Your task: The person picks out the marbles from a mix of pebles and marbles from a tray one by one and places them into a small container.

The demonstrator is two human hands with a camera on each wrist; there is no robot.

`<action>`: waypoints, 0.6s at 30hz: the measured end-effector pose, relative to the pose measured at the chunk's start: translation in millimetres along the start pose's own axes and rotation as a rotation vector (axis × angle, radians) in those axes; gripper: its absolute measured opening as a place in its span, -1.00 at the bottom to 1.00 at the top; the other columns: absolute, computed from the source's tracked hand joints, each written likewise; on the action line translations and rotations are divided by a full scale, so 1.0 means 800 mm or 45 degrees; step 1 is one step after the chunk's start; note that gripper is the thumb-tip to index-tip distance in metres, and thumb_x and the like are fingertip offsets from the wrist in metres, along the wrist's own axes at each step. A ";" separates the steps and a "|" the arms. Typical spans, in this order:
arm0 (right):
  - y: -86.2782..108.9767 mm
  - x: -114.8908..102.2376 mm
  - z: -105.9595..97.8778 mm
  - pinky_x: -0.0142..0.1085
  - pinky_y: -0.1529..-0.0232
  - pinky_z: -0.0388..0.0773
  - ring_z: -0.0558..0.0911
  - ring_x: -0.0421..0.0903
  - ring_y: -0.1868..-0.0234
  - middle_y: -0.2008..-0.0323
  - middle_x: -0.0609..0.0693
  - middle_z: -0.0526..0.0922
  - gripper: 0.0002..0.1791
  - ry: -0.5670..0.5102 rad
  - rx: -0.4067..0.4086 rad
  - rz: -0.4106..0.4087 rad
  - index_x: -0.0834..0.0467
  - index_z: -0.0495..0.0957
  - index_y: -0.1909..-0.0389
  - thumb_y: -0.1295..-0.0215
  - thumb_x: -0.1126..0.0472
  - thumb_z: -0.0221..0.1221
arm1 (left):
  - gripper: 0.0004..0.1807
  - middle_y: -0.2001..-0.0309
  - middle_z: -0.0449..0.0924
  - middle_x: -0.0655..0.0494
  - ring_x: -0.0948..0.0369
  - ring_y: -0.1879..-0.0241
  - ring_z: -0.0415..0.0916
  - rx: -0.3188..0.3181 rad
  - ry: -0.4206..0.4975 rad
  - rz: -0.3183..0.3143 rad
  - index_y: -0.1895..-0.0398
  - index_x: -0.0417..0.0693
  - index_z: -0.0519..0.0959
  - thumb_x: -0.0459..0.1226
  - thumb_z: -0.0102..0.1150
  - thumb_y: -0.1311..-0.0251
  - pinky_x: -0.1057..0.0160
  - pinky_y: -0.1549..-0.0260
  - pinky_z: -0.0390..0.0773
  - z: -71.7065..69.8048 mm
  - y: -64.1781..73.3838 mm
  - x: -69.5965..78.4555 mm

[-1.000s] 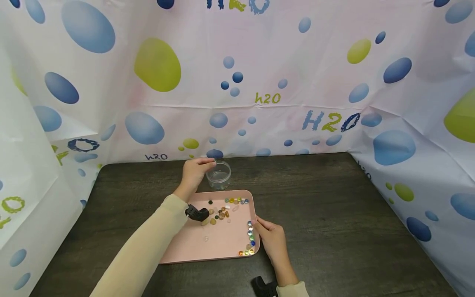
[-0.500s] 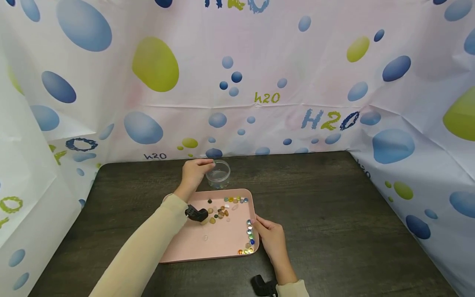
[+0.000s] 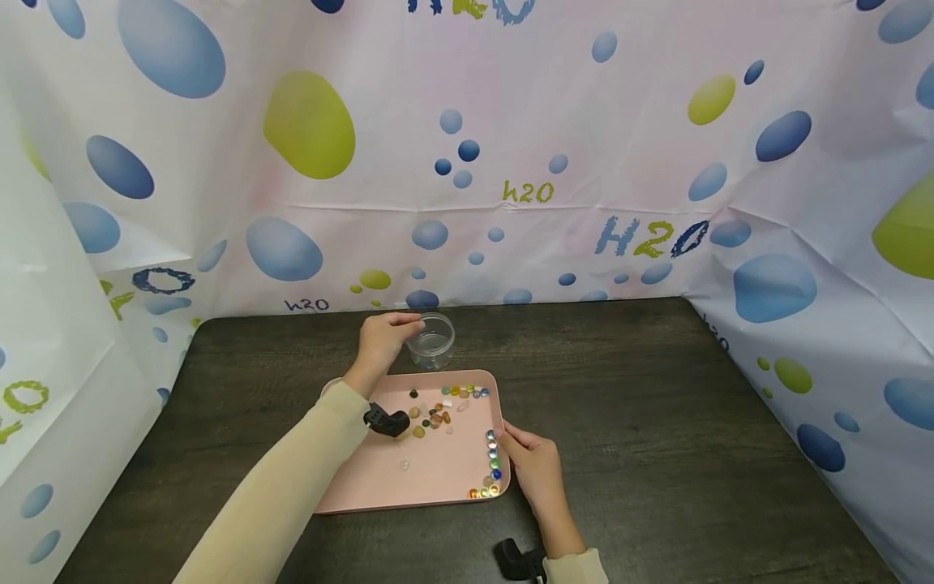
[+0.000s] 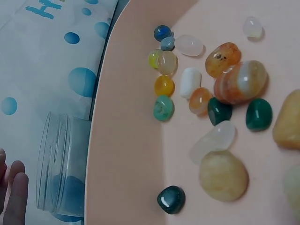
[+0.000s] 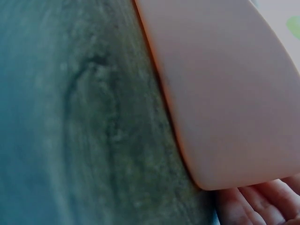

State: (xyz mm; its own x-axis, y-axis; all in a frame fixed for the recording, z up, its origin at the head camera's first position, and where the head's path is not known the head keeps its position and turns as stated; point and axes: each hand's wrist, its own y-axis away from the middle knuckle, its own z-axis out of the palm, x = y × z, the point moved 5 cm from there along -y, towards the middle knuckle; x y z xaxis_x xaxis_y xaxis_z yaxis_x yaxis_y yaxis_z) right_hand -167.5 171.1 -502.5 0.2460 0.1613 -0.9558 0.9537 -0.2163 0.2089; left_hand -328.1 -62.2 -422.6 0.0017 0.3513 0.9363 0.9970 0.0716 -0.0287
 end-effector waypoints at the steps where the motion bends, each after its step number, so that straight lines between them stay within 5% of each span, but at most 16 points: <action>1: 0.000 0.000 0.000 -0.25 0.14 0.61 0.63 0.00 0.04 0.00 0.19 0.60 -0.47 -0.005 -0.002 0.002 0.20 0.56 -0.05 -0.18 -0.08 0.21 | -0.75 0.24 0.70 0.03 0.17 0.27 0.62 -0.004 0.016 -0.002 0.19 -0.03 0.70 -0.15 0.31 -0.07 0.26 0.31 0.59 0.000 0.001 0.000; 18: -0.001 0.001 0.001 -0.25 0.16 0.62 0.65 -0.03 0.07 0.02 0.18 0.61 -0.48 -0.002 0.017 0.004 0.19 0.57 -0.03 -0.17 -0.08 0.22 | -0.73 0.23 0.70 0.04 0.13 0.18 0.63 -0.167 0.177 -0.001 0.16 -0.06 0.68 -0.19 0.32 -0.06 0.11 0.11 0.59 0.019 0.033 -0.012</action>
State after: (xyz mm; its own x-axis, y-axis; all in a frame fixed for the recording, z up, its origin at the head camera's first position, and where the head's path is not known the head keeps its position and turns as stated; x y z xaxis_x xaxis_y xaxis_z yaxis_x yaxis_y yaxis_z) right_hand -168.0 170.9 -503.8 0.2490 0.1589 -0.9554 0.9505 -0.2294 0.2096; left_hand -303.2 -49.3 -437.5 0.0027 0.2184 0.9759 0.9985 -0.0535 0.0092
